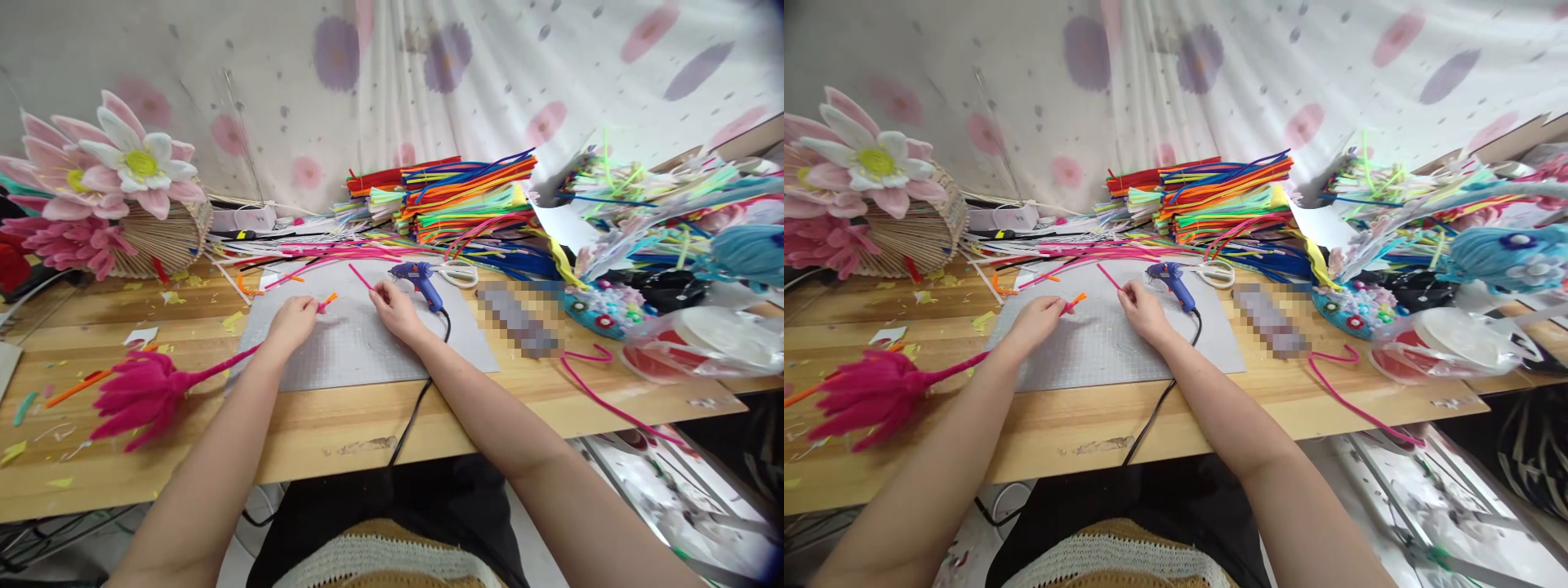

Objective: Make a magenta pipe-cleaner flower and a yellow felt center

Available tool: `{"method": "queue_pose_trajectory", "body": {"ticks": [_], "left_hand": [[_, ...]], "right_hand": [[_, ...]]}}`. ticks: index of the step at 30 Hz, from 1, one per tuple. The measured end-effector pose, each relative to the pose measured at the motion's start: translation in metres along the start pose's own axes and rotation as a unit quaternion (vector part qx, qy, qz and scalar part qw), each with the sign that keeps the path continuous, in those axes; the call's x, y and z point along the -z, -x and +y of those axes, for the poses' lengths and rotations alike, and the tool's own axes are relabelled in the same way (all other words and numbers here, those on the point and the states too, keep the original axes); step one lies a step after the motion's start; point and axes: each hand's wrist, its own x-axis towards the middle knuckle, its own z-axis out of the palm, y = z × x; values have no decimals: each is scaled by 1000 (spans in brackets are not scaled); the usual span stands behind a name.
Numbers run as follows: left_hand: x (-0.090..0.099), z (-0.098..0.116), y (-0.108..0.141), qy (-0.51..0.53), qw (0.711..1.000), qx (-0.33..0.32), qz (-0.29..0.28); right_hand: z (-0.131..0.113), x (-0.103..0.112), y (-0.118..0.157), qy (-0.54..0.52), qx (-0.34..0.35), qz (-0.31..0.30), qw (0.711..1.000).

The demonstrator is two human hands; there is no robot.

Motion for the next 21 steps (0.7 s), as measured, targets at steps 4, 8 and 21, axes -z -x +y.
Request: {"method": "queue_pose_trajectory", "body": {"ticks": [4, 8, 21], "left_hand": [[13, 6, -12, 183, 968, 63, -159], [20, 13, -24, 250, 938, 118, -210], [-46, 48, -2, 434, 900, 31, -15]], "right_hand": [[3, -4, 0, -35, 14, -7, 999], [2, -3, 1, -69, 18, -9, 997], [-22, -25, 13, -159, -94, -118, 976]]}}
